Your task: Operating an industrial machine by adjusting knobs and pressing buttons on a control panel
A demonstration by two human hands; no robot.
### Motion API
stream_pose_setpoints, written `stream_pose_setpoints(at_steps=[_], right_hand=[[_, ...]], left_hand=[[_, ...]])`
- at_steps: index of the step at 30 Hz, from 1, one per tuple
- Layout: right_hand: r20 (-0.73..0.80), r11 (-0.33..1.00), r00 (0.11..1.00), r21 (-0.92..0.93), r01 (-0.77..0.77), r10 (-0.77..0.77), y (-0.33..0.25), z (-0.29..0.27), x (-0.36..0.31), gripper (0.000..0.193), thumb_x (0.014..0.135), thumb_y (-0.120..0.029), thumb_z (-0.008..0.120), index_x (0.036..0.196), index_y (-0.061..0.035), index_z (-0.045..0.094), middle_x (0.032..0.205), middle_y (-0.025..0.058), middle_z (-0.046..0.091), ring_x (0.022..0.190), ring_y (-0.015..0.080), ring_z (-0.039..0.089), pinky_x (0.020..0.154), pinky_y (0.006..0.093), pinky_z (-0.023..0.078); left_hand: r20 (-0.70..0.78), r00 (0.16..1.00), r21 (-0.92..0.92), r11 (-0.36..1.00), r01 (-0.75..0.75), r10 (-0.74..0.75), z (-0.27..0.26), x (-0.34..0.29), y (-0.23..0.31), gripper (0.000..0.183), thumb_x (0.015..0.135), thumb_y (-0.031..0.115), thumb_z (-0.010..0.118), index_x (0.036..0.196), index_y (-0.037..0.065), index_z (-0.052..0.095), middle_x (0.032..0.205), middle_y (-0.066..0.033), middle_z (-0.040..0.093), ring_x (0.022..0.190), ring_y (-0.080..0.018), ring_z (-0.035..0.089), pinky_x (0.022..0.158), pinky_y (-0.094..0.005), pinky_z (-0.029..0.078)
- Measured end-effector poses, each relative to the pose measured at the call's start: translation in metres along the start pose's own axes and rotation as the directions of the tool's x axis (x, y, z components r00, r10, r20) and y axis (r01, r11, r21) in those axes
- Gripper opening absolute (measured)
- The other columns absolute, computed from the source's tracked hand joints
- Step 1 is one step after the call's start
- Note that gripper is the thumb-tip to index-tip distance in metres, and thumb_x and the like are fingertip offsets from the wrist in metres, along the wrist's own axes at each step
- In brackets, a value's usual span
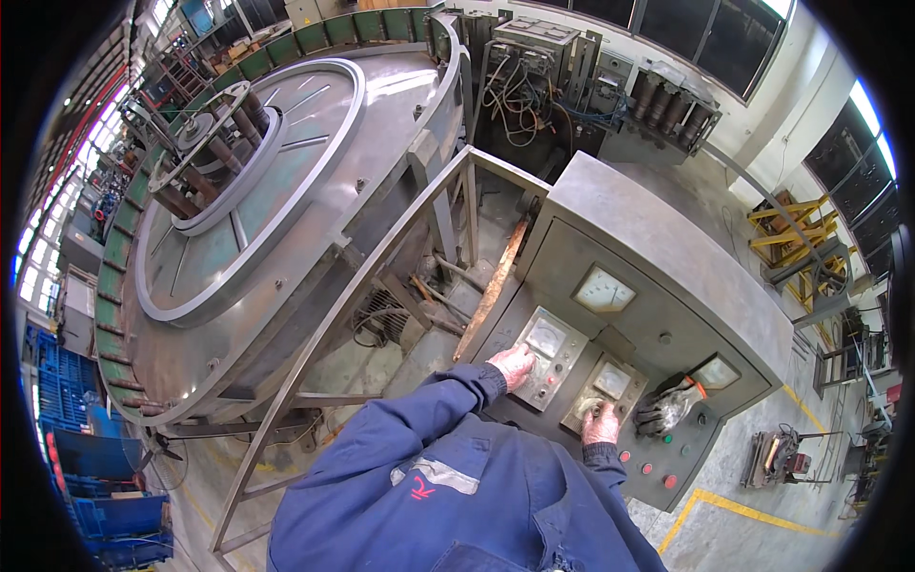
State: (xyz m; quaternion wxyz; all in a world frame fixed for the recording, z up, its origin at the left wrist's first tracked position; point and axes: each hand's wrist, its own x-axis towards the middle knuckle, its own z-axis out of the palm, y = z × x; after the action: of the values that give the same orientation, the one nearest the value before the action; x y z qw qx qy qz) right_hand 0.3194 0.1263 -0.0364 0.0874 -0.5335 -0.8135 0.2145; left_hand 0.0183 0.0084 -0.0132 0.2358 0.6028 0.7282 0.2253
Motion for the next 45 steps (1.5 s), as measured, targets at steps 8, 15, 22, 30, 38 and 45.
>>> stream_pose_setpoints(at_steps=[8,15,22,30,38,45], right_hand=[[0.034,0.999,0.999,-0.025,-0.034,0.035,-0.003,-0.002,-0.001,0.037,0.089,-0.022,0.073,0.119,-0.0073,0.056,0.100,0.0239,0.072,0.095,0.0439,0.070,0.087,0.0513,0.055],[0.033,0.999,0.999,-0.034,-0.029,0.030,-0.004,-0.005,-0.002,0.036,0.091,-0.022,0.072,0.119,-0.0071,0.055,0.098,0.0239,0.072,0.094,0.0445,0.070,0.085,0.0518,0.055],[0.046,0.998,0.998,-0.037,-0.043,0.045,-0.010,-0.008,-0.001,0.035,0.091,-0.022,0.072,0.118,-0.0069,0.055,0.097,0.0239,0.072,0.093,0.0442,0.070,0.083,0.0516,0.055],[0.038,0.999,0.999,-0.029,-0.037,0.038,-0.002,-0.002,0.001,0.037,0.090,-0.022,0.073,0.117,-0.0049,0.055,0.098,0.0243,0.072,0.094,0.0432,0.071,0.085,0.0506,0.056],[0.048,0.998,0.998,-0.047,-0.049,0.051,-0.006,-0.005,0.001,0.037,0.091,-0.024,0.073,0.117,-0.0039,0.056,0.097,0.0254,0.072,0.094,0.0441,0.071,0.086,0.0512,0.055],[0.040,0.998,0.998,-0.043,-0.047,0.049,-0.006,-0.005,0.001,0.037,0.091,-0.024,0.073,0.117,-0.0037,0.056,0.097,0.0257,0.072,0.093,0.0447,0.070,0.087,0.0520,0.055]], left_hand=[[-0.010,1.000,0.014,1.000,-0.014,0.014,0.006,0.001,-0.004,0.029,0.079,0.010,0.069,0.105,0.008,0.058,0.108,-0.0167,0.055,0.105,-0.0409,0.061,0.087,-0.0509,0.053],[-0.017,0.999,0.015,0.999,-0.032,0.033,0.002,0.001,0.000,0.029,0.078,0.008,0.069,0.105,0.008,0.058,0.107,-0.0174,0.056,0.105,-0.0419,0.061,0.087,-0.0515,0.053],[-0.020,0.999,0.022,0.999,-0.026,0.026,0.004,0.001,-0.001,0.029,0.077,0.007,0.068,0.105,0.006,0.057,0.107,-0.0182,0.055,0.106,-0.0420,0.061,0.087,-0.0514,0.053],[0.004,1.000,0.036,0.999,-0.026,0.026,0.004,0.003,-0.001,0.030,0.078,0.007,0.069,0.105,0.006,0.057,0.108,-0.0179,0.055,0.108,-0.0409,0.061,0.089,-0.0500,0.054],[0.013,1.000,0.041,0.999,-0.020,0.019,0.007,0.003,-0.005,0.031,0.078,0.009,0.069,0.106,0.006,0.058,0.109,-0.0181,0.055,0.108,-0.0407,0.061,0.090,-0.0503,0.054],[0.000,1.000,0.036,0.999,-0.021,0.021,0.006,0.003,-0.003,0.031,0.078,0.008,0.069,0.107,0.006,0.058,0.109,-0.0177,0.055,0.109,-0.0406,0.061,0.090,-0.0506,0.054]])
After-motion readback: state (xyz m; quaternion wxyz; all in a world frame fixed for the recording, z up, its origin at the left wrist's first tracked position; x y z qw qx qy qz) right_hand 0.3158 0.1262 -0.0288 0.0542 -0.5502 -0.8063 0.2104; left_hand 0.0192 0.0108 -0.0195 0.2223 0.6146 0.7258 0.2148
